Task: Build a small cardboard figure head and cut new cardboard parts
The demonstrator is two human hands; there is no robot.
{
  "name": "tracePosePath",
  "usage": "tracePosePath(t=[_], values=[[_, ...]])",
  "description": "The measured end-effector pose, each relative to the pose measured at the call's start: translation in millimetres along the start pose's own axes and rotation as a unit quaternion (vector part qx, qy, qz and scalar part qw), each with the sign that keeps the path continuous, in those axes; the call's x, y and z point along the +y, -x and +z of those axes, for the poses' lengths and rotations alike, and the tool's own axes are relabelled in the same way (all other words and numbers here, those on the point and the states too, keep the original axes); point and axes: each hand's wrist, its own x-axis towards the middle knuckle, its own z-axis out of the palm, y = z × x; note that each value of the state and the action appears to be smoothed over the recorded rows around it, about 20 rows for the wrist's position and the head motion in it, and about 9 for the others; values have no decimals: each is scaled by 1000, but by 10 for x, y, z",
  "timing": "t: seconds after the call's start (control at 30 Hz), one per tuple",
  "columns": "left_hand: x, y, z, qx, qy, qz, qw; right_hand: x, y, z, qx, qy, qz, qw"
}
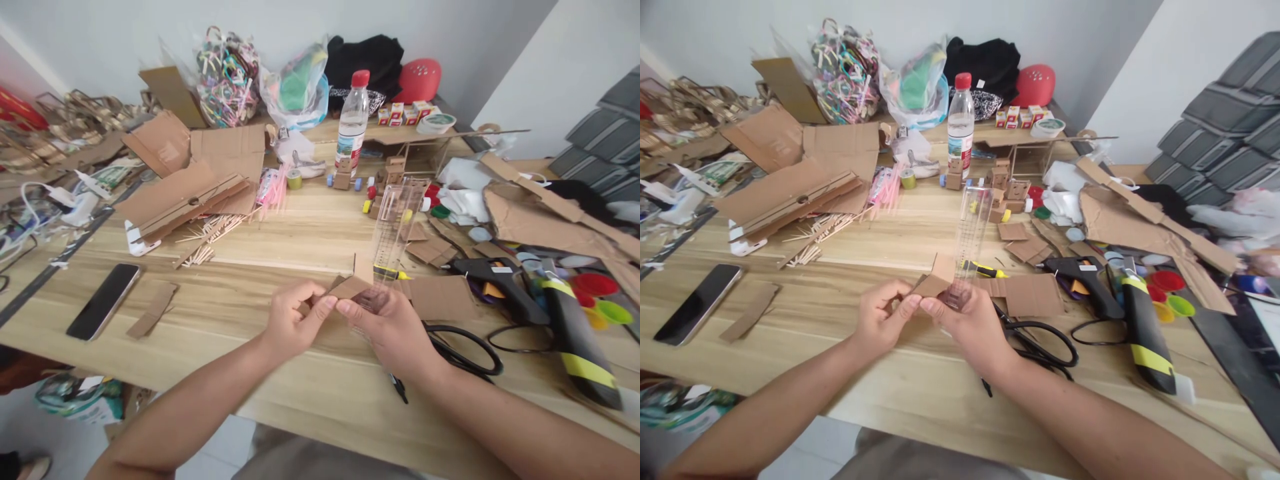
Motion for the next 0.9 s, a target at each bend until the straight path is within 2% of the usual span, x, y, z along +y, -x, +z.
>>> tracePosePath(t=[0.1,0.23,0.4,0.57,0.9], values=[[12,5,43,25,6,10,1000,41,4,22,17,-2,-7,1000],[14,-10,43,32,-22,36,999,60,3,28,8,-37,-17,999],[-12,-30,28,24,-29,51,998,-18,-25,-9,-18,-43,12,999],[-38,-29,25,-7,-15,69,998,-102,-50,-26,-22,-44,-33,998],[-14,-46,39,-22,-8,92,995,-99,-16,24,-11,-16,-35,999]])
